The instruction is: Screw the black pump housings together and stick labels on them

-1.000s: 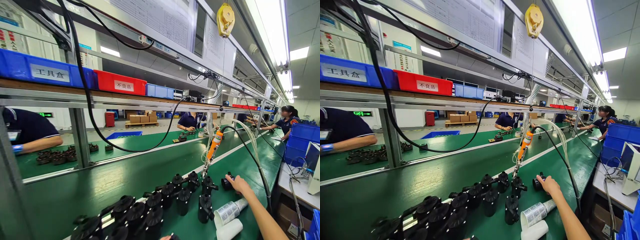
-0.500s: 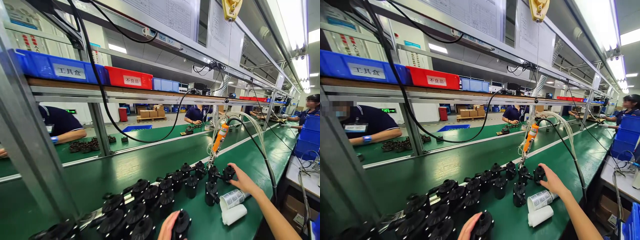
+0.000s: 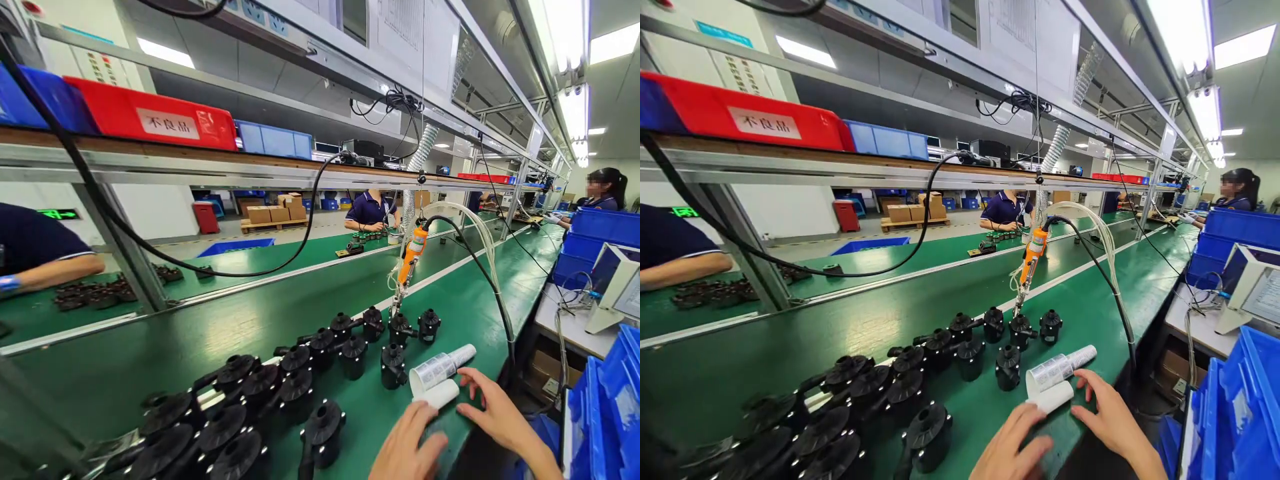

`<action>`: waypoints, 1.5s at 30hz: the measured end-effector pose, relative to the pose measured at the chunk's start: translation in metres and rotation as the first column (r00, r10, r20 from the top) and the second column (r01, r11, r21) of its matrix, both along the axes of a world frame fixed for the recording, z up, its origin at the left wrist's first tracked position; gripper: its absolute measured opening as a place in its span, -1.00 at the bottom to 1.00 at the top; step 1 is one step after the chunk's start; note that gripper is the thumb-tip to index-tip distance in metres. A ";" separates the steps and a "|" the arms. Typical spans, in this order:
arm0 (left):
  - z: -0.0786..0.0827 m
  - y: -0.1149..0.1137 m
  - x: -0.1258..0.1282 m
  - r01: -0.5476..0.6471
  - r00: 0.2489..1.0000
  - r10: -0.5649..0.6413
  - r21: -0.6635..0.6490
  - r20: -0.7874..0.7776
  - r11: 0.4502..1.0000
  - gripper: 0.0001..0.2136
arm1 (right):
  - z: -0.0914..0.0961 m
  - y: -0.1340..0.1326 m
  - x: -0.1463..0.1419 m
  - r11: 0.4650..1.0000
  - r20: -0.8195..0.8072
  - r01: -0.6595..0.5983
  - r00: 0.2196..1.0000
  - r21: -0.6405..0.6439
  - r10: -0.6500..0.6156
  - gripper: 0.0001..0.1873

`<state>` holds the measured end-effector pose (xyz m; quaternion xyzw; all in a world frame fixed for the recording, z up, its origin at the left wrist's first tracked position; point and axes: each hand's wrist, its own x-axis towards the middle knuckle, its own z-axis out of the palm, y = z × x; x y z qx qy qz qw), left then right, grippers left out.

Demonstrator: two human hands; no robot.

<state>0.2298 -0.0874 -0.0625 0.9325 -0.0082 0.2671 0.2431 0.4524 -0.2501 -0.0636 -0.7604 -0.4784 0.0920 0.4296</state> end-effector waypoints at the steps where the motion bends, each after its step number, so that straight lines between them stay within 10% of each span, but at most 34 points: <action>1: 0.008 0.000 0.016 0.019 1.000 -0.019 0.057 -0.012 0.998 -0.51 | -0.006 0.001 -0.003 0.999 -0.045 0.019 0.999 0.029 -0.017 -0.45; 6: 0.018 0.009 0.050 -0.017 1.000 0.017 0.025 0.014 1.000 -0.35 | -0.020 0.008 -0.010 0.987 -0.197 0.031 0.980 0.157 0.001 -0.52; 12: -0.014 0.010 0.036 -0.173 0.985 0.175 -0.104 0.012 0.979 -0.14 | -0.022 0.018 0.031 0.868 -0.179 0.439 0.897 0.234 -0.405 -0.25; 25: 0.012 0.019 0.038 -0.196 0.981 0.146 -0.611 -0.130 0.767 -0.62 | -0.018 0.003 0.005 0.985 -0.192 0.035 0.981 0.169 -0.002 -0.50; 31: 0.015 0.018 0.038 -0.079 0.997 0.064 -0.552 -0.047 0.830 -0.84 | -0.010 0.011 -0.004 0.969 0.063 0.066 0.995 0.236 -0.083 -0.61; 36: 0.010 0.020 0.045 -0.005 0.991 0.076 -0.542 0.109 0.840 -0.57 | -0.006 0.023 -0.007 0.974 0.004 0.084 0.996 0.208 -0.087 -0.73; 45: 0.010 0.015 0.058 0.018 0.962 0.132 -0.537 0.240 0.843 -0.84 | -0.004 0.022 -0.018 0.956 -0.161 0.067 0.987 0.285 -0.021 -0.66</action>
